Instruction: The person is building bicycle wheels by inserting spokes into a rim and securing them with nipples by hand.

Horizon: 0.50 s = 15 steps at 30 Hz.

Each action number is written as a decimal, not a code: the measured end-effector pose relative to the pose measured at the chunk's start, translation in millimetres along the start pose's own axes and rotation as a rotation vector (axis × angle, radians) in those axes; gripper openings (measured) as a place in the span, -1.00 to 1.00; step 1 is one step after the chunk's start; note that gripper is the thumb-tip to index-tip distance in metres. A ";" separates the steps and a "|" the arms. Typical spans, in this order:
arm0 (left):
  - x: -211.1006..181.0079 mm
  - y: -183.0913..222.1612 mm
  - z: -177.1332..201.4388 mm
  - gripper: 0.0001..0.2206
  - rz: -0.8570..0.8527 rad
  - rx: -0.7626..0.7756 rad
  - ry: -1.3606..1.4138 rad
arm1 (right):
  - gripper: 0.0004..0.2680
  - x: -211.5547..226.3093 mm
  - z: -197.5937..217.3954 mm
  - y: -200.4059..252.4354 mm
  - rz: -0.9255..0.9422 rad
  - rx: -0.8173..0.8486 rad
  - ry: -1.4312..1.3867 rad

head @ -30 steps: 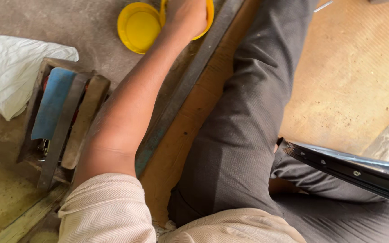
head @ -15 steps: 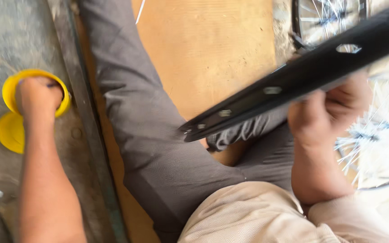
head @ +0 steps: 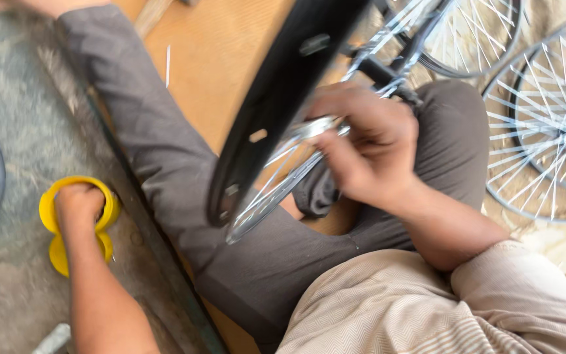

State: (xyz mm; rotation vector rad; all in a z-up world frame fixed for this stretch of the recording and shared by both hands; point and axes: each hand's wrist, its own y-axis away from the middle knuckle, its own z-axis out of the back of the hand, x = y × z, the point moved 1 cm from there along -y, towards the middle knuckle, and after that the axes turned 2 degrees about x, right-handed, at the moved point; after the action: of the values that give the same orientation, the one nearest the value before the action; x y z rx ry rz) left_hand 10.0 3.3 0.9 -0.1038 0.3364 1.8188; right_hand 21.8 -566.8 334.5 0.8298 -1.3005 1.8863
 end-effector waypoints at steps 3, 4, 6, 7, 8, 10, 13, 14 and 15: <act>-8.3 -2.9 4.3 -0.76 0.044 0.053 0.057 | -0.89 8.6 -1.9 -1.6 0.066 0.042 0.015; -8.7 1.3 7.5 -0.78 0.120 0.117 0.111 | -0.89 11.4 -2.2 -2.0 0.059 0.047 0.005; -14.6 2.1 14.6 -0.78 0.184 0.182 0.153 | -0.88 15.9 -2.4 -2.7 0.047 0.084 -0.033; -16.6 1.4 17.4 -0.81 0.266 0.226 0.137 | -0.89 17.3 -1.5 -3.3 0.047 0.110 -0.049; -17.7 0.3 19.9 -0.84 0.353 0.265 0.124 | -0.89 19.0 -4.4 -3.9 0.042 0.105 -0.060; -16.9 4.0 20.2 -0.83 0.296 0.213 0.095 | -0.88 20.4 -5.9 -6.3 0.013 0.137 -0.120; -22.9 4.1 10.5 -0.82 0.112 0.060 -0.008 | -0.87 22.8 -3.6 -5.6 0.020 0.141 -0.104; -22.3 5.6 13.1 -0.83 -0.019 -0.044 -0.091 | -0.87 22.0 -3.9 -6.7 0.027 0.149 -0.115; -19.6 8.5 15.2 -0.83 -0.006 -0.050 -0.094 | -0.88 21.2 -3.5 -7.8 0.043 0.143 -0.110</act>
State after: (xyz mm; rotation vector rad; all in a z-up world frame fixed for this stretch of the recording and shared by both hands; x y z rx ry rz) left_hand 8.8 -12.7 21.7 -0.0540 0.2236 1.8201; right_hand 16.0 -557.6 354.6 0.9984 -1.2683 2.0108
